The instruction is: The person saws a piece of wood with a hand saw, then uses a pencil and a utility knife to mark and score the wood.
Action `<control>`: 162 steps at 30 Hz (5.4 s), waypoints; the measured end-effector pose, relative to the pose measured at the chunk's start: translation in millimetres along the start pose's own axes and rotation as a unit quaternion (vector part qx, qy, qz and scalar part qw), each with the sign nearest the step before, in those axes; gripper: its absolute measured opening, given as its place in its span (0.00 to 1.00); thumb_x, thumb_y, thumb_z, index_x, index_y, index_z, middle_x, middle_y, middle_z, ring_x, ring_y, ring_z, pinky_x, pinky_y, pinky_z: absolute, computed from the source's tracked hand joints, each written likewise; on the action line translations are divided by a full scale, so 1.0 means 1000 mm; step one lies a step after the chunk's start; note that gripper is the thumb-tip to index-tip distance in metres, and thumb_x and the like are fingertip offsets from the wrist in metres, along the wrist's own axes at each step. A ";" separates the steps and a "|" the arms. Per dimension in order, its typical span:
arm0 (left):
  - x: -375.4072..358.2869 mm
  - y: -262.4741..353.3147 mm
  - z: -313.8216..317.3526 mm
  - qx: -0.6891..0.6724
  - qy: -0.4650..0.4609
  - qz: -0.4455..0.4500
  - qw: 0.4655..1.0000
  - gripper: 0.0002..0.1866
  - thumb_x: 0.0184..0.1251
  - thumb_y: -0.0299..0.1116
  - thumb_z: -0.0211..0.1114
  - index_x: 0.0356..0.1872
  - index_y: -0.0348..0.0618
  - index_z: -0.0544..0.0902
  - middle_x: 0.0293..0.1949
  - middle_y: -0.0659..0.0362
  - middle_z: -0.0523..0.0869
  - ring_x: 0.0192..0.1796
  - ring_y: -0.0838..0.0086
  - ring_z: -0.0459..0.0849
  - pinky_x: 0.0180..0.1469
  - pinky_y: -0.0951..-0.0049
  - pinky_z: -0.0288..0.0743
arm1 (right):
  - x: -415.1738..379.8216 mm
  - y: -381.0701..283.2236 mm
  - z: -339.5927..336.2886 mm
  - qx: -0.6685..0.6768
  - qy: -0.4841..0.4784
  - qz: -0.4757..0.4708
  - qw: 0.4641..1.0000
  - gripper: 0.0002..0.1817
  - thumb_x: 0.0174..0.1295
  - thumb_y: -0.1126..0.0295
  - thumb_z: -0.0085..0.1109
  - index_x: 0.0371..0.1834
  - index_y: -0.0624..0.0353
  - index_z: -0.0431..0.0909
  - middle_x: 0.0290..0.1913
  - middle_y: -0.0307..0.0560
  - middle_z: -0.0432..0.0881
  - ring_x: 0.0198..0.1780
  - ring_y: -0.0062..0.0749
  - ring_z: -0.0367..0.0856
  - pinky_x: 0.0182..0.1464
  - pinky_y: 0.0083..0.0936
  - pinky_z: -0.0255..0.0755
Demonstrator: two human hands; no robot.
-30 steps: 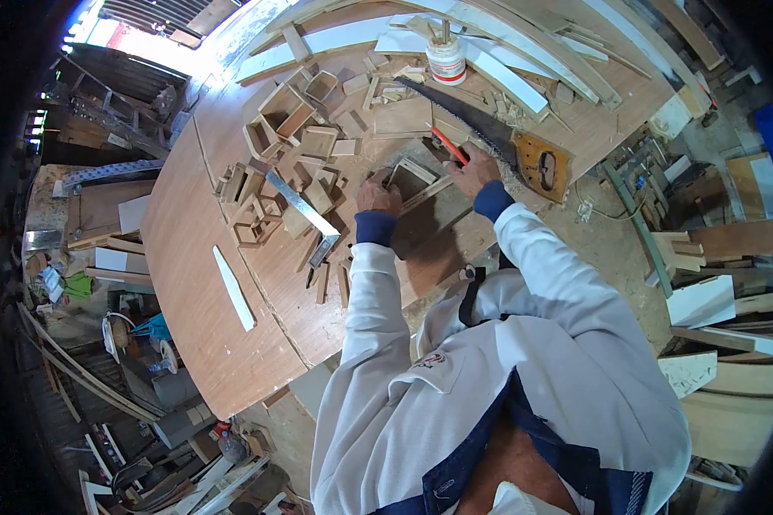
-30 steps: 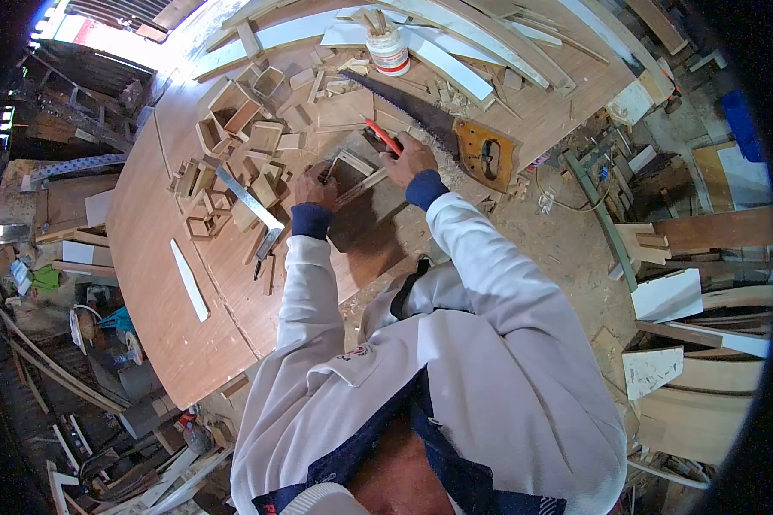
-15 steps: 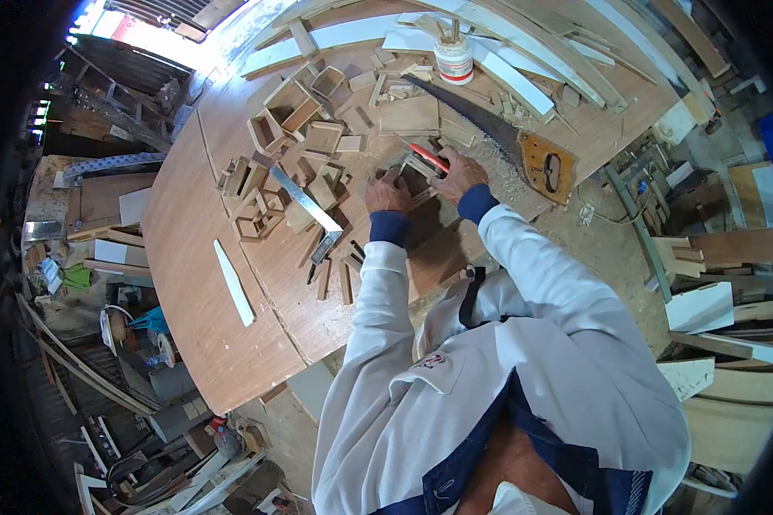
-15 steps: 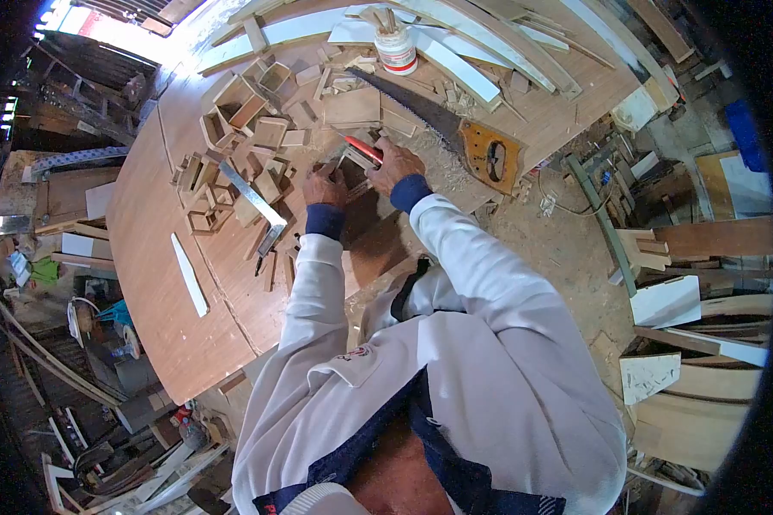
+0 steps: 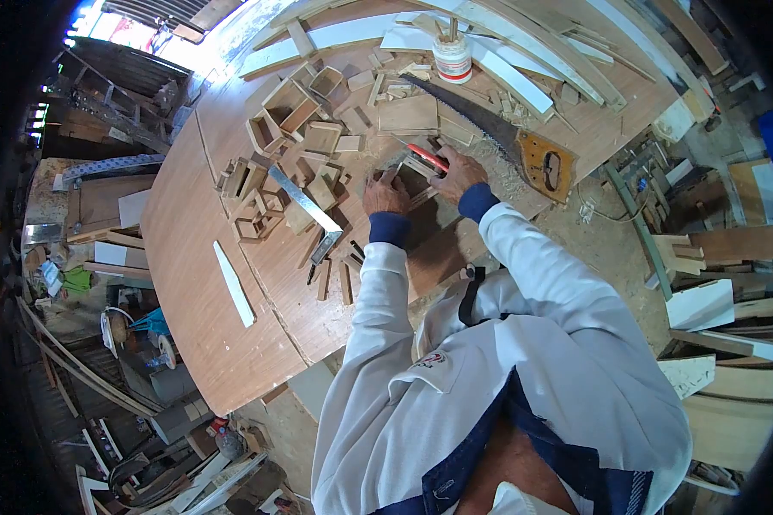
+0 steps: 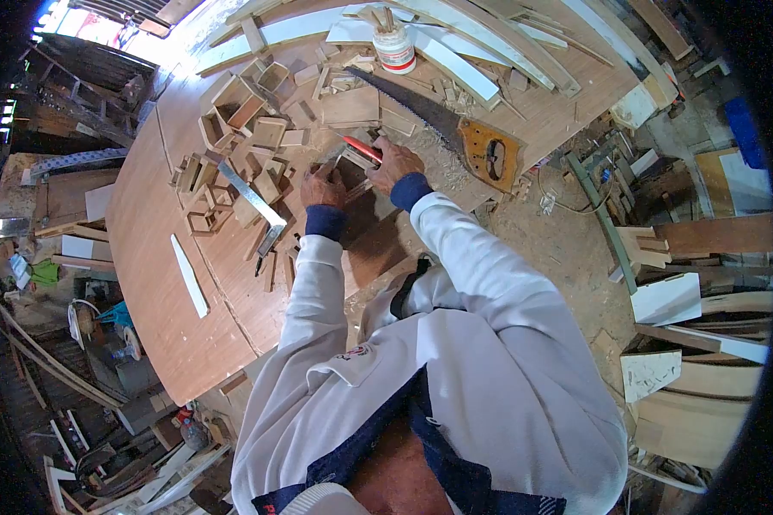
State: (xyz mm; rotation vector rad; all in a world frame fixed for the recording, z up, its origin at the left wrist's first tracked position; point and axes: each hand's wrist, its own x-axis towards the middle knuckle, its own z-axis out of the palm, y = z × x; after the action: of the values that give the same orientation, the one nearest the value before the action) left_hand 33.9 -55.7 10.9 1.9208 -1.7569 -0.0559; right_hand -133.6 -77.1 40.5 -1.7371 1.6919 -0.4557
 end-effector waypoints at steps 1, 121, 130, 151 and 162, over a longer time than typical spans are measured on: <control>0.000 -0.001 -0.001 0.003 -0.003 0.000 1.000 0.12 0.52 0.31 0.62 0.39 0.48 0.85 0.38 0.47 0.83 0.45 0.53 0.79 0.50 0.60 0.73 | -0.001 -0.001 -0.001 -0.003 0.001 -0.003 1.000 0.26 0.47 0.59 0.65 0.51 0.52 0.72 0.44 0.53 0.82 0.47 0.49 0.80 0.51 0.39 0.72; -0.136 -0.082 -0.095 0.122 -0.019 -0.347 0.930 0.20 0.54 0.40 0.63 0.46 0.38 0.77 0.41 0.46 0.81 0.47 0.50 0.78 0.46 0.55 0.74 | -0.014 0.078 -0.010 -0.125 0.122 -0.050 0.983 0.20 0.56 0.62 0.57 0.52 0.55 0.73 0.52 0.51 0.71 0.56 0.48 0.69 0.60 0.40 0.63; -0.160 -0.094 -0.083 0.156 -0.066 -0.351 0.921 0.17 0.51 0.41 0.64 0.43 0.50 0.80 0.48 0.52 0.78 0.51 0.54 0.77 0.46 0.50 0.73 | -0.027 0.051 -0.016 -0.041 0.218 -0.188 0.957 0.18 0.53 0.68 0.59 0.49 0.55 0.74 0.50 0.50 0.71 0.53 0.48 0.69 0.56 0.39 0.65; -0.126 -0.064 -0.091 0.046 0.074 -0.227 0.970 0.12 0.53 0.33 0.63 0.40 0.43 0.81 0.38 0.52 0.81 0.42 0.54 0.80 0.43 0.58 0.73 | -0.005 0.024 -0.003 -0.040 0.131 -0.203 0.970 0.17 0.51 0.71 0.54 0.46 0.57 0.76 0.47 0.53 0.76 0.52 0.49 0.71 0.57 0.36 0.66; -0.042 -0.005 -0.054 -0.088 0.013 -0.042 0.995 0.15 0.52 0.27 0.62 0.43 0.40 0.78 0.39 0.49 0.81 0.42 0.54 0.78 0.43 0.61 0.73 | 0.001 0.019 0.008 -0.042 0.105 -0.214 0.970 0.17 0.52 0.66 0.55 0.46 0.57 0.75 0.47 0.54 0.75 0.53 0.50 0.71 0.57 0.39 0.66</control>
State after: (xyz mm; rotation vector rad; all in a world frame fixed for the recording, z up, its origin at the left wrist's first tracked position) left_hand 52.5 3.2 42.0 1.8584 -1.5973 -0.2086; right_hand -142.6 -75.2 22.3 -2.1924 1.4847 -0.7942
